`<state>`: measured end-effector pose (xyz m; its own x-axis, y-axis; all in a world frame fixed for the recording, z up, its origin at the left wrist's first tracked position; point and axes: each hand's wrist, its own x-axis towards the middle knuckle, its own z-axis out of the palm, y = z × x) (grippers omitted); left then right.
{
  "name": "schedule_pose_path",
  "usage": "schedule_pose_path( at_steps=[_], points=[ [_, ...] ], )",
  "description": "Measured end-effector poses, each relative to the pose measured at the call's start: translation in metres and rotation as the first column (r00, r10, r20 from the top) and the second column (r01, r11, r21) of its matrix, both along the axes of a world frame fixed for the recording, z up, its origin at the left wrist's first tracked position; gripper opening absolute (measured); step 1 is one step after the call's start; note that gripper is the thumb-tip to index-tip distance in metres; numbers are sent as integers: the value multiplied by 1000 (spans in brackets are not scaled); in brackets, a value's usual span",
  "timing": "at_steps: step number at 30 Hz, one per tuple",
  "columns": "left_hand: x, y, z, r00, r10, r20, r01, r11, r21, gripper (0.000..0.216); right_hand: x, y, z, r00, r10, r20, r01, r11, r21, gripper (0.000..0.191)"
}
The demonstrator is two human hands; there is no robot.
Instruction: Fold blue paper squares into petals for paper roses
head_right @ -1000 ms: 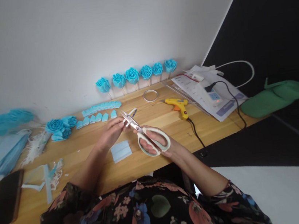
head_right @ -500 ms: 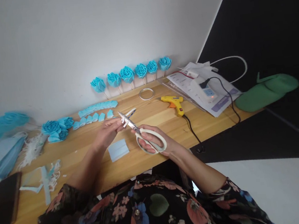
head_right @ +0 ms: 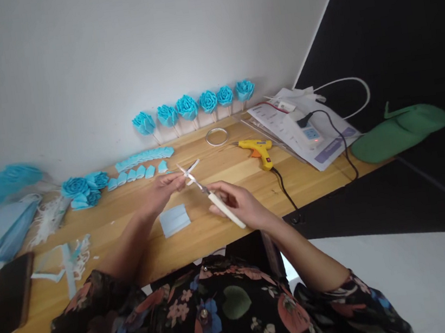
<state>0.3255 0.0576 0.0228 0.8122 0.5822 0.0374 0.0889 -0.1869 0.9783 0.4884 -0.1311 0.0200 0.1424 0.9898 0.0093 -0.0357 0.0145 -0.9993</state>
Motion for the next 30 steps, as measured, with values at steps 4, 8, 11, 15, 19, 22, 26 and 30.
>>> schedule_pose_path(
  at_steps=[4, 8, 11, 15, 19, 22, 26, 30],
  points=[
    [15, 11, -12, 996, -36, -79, 61, 940, 336, 28, 13, -12, 0, 950, -10, -314, -31, 992, -126, 49],
    [38, 8, -20, 981, -95, -167, 174, 807, 564, 24, 13, -11, -1, 815, -130, -564, 30, 983, -183, 38],
    [41, -2, -12, 977, -70, -200, 182, 761, 623, 32, 12, -9, -2, 736, -142, -661, 27, 983, -181, 35],
    [28, -9, 3, 976, 75, -204, 77, 758, 648, 34, 14, -10, -6, 698, -128, -705, 28, 988, -152, 42],
    [18, -9, 11, 991, 92, -99, -43, 908, 416, 31, 13, -10, -6, 719, -69, -691, -2, 995, -101, 53],
    [18, -15, 15, 997, 30, -68, -27, 998, 54, 43, 8, -8, -2, 728, 17, -685, -74, 996, -53, 49],
    [15, -23, 17, 999, -13, -33, 8, 990, -139, 48, 6, -8, 0, 790, 39, -612, -120, 988, -92, 46],
    [0, -10, 15, 995, 101, -24, -103, 990, -93, 43, 17, -13, -2, 966, -25, -259, -28, 980, -199, 49]
  ],
)
